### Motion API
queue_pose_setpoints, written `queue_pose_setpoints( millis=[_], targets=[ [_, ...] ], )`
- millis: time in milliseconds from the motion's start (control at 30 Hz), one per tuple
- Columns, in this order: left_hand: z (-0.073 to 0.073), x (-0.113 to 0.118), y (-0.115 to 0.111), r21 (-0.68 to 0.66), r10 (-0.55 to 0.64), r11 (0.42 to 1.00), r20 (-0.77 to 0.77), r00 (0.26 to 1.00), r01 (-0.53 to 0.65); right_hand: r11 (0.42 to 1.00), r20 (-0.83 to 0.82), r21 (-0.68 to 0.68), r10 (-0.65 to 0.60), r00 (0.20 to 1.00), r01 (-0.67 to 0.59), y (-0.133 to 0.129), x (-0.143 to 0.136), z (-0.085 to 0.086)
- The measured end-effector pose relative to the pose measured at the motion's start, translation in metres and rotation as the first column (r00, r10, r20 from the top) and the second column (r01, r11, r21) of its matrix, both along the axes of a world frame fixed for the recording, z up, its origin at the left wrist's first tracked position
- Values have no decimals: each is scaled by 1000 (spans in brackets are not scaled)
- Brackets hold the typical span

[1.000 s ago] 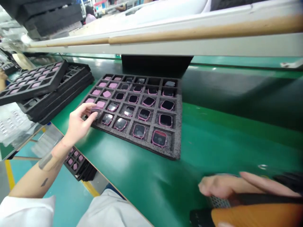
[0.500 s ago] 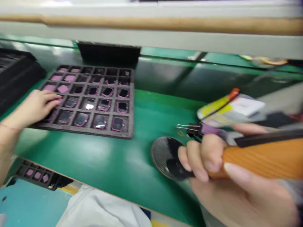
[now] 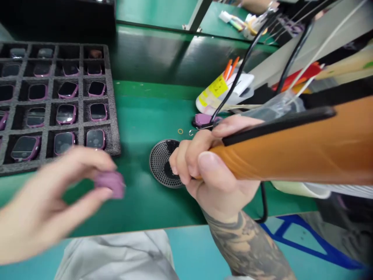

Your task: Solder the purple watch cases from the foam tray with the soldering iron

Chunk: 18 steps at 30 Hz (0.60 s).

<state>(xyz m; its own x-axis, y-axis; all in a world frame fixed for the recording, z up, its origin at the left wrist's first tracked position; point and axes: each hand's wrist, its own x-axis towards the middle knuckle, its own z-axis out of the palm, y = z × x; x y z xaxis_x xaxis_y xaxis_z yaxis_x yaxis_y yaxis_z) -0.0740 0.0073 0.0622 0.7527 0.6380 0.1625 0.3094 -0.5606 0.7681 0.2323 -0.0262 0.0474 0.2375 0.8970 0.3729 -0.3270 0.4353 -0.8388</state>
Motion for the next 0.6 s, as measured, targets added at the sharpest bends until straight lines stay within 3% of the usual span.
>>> queue_pose_setpoints(
  millis=[67, 100, 167, 233, 267, 433, 600],
  targets=[
    [-16, 43, -10, -167, -138, 976, 40, 990, 142, 1000, 13, 10, -1, 1000, 1, 0, -1, -3],
    [-24, 59, -13, -117, -180, 976, 47, 983, 184, 1000, 19, 13, -3, 1000, 3, 0, -2, -4],
    [-39, 76, -14, 122, -229, 965, -32, 973, 231, 1000, 36, 5, -9, 999, 9, 0, -3, -6],
    [-49, 76, -11, 317, -190, 924, -108, 976, 215, 1000, 57, -10, -11, 998, 12, -1, -3, -8],
    [-51, 73, -10, 354, -176, 912, -123, 977, 209, 1000, 69, -19, -9, 998, 11, -2, -3, -8],
    [-52, 60, -4, 360, -289, 878, -130, 948, 317, 999, 147, -39, 3, 989, 3, -7, 4, -9],
    [-54, 64, -6, 416, -275, 860, -111, 955, 296, 996, 212, -87, 42, 976, -24, -11, 8, -5]
  ],
)
